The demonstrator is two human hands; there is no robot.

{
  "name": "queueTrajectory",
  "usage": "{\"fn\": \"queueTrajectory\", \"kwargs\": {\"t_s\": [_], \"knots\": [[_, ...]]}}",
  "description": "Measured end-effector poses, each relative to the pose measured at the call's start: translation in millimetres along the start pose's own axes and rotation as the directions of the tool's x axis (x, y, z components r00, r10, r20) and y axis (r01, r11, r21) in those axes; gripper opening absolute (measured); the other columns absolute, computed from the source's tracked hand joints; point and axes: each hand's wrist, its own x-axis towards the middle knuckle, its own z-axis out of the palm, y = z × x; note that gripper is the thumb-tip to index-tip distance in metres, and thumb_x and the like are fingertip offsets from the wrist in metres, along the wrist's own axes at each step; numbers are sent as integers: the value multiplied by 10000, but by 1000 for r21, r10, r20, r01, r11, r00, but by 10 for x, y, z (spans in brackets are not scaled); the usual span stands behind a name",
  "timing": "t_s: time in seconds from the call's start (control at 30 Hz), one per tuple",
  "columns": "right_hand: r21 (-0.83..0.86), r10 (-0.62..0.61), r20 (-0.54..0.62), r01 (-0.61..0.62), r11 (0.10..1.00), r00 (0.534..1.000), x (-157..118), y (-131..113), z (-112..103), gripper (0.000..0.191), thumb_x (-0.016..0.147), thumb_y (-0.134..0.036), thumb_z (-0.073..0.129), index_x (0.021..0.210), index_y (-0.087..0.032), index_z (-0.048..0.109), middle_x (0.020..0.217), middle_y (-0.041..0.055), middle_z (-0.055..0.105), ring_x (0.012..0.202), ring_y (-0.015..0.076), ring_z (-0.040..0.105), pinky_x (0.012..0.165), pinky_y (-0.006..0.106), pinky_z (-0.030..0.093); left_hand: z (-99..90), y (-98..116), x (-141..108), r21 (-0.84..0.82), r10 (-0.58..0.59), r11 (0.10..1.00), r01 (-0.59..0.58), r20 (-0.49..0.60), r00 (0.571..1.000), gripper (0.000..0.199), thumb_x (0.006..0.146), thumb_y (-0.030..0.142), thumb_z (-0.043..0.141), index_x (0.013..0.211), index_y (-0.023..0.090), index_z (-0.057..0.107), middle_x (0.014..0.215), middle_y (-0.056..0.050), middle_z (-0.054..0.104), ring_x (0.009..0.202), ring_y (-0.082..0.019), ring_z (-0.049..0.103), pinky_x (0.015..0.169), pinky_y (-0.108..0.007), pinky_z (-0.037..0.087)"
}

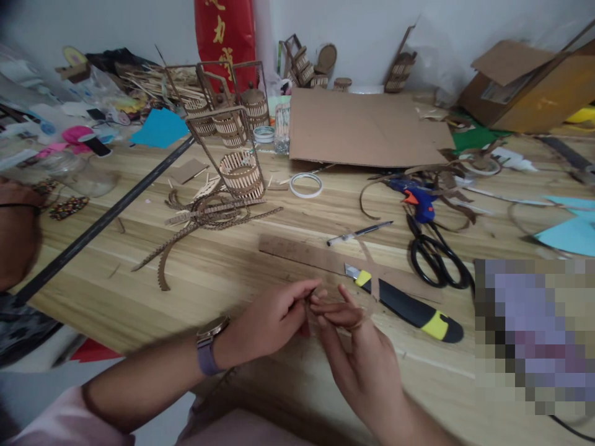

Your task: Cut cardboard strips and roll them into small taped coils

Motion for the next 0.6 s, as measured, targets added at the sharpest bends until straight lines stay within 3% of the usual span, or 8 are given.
{"fn": "queueTrajectory", "kwargs": {"t_s": [0.23, 0.43, 0.6], "knots": [[33, -13, -36, 14, 999, 999, 10, 30, -6, 107, 889, -183, 558, 940, -271, 526, 867, -7, 774, 843, 227, 765, 1033, 509, 512, -6, 12, 3, -98, -16, 995, 21, 56, 998, 396, 976, 220, 357, 1322, 168, 541, 714, -18, 670, 638, -145, 644, 624, -237, 466], [-19, -7, -30, 7, 1000, 1000, -39, 31, 28, 49, 923, -231, 535, 956, -262, 552, 868, 8, 764, 914, 245, 754, 933, 460, 588, 5, 12, 3, -48, -11, 999, 13, 33, 999, 385, 961, 206, 375, 1286, 175, 580, 734, -23, 684, 642, -147, 646, 640, -247, 473], [11, 65, -36, -65, 998, 997, -73, 45, 31, 15, 921, -255, 545, 932, -261, 552, 885, 28, 766, 980, 270, 735, 850, 440, 623, 14, 10, -1, -10, -22, 1000, 22, 10, 1000, 423, 940, 195, 398, 1331, 172, 557, 794, -42, 718, 679, -157, 669, 700, -266, 498]]}}
